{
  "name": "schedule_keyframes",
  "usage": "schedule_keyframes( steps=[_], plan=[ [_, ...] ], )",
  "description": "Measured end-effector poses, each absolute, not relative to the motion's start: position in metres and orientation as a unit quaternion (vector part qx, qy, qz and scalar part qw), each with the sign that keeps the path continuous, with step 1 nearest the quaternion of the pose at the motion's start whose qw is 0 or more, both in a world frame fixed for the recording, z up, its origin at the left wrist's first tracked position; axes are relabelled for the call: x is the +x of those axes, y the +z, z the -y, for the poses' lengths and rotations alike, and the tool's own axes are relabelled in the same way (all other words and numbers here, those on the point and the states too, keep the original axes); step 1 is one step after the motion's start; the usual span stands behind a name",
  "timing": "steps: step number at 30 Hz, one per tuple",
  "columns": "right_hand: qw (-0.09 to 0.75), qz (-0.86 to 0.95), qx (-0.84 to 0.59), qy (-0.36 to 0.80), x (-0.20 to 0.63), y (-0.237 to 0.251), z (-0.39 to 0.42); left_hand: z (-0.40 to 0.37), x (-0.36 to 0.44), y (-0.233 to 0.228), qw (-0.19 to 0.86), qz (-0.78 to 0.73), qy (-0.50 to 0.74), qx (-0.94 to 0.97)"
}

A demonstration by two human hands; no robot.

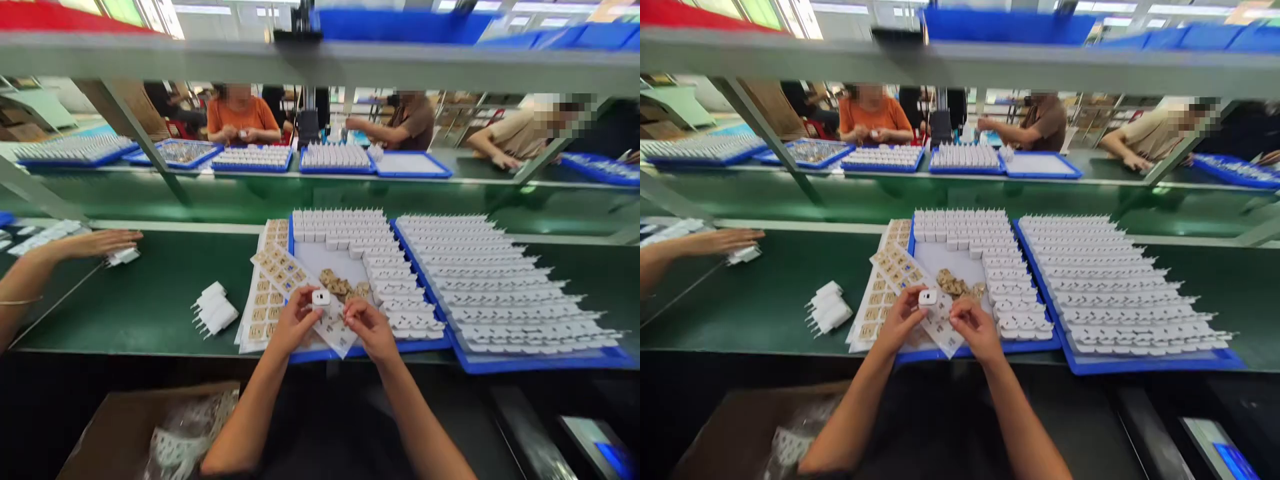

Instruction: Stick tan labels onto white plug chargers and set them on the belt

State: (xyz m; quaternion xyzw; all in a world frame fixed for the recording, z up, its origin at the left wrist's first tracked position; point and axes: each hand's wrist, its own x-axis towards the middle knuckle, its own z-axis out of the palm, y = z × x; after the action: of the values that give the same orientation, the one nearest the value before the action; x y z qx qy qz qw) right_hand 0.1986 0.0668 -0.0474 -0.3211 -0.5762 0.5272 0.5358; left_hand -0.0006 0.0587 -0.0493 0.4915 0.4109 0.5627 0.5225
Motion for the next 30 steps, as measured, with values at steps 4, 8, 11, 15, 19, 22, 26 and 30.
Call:
schedule_keyframes(
  steps=[4,8,11,15,19,22,26,30],
  plan=[
    [0.522,0.569,-0.329,0.543,0.197,-0.048,-0.068,-0.062,-0.002,-0.051,0.521,-0.409,0.572,0.484],
    [0.511,0.573,-0.342,0.543,0.196,-0.046,-0.066,-0.062,-0.001,-0.051,0.509,-0.417,0.575,0.486],
    [0.527,0.545,-0.362,0.542,0.195,-0.044,-0.066,-0.059,0.0,-0.05,0.489,-0.426,0.565,0.511],
    [0.585,0.482,-0.379,0.531,0.187,-0.042,-0.069,-0.056,0.0,-0.049,0.43,-0.426,0.525,0.598],
    [0.608,0.477,-0.378,0.51,0.175,-0.041,-0.073,-0.056,-0.002,-0.048,0.395,-0.424,0.508,0.638],
    [0.612,0.482,-0.371,0.505,0.17,-0.041,-0.073,-0.057,-0.003,-0.05,0.388,-0.42,0.509,0.643],
    [0.606,0.484,-0.368,0.514,0.17,-0.044,-0.07,-0.057,-0.003,-0.051,0.378,-0.413,0.504,0.657],
    [0.606,0.481,-0.367,0.517,0.171,-0.047,-0.07,-0.057,-0.002,-0.049,0.371,-0.416,0.496,0.666]
  ],
)
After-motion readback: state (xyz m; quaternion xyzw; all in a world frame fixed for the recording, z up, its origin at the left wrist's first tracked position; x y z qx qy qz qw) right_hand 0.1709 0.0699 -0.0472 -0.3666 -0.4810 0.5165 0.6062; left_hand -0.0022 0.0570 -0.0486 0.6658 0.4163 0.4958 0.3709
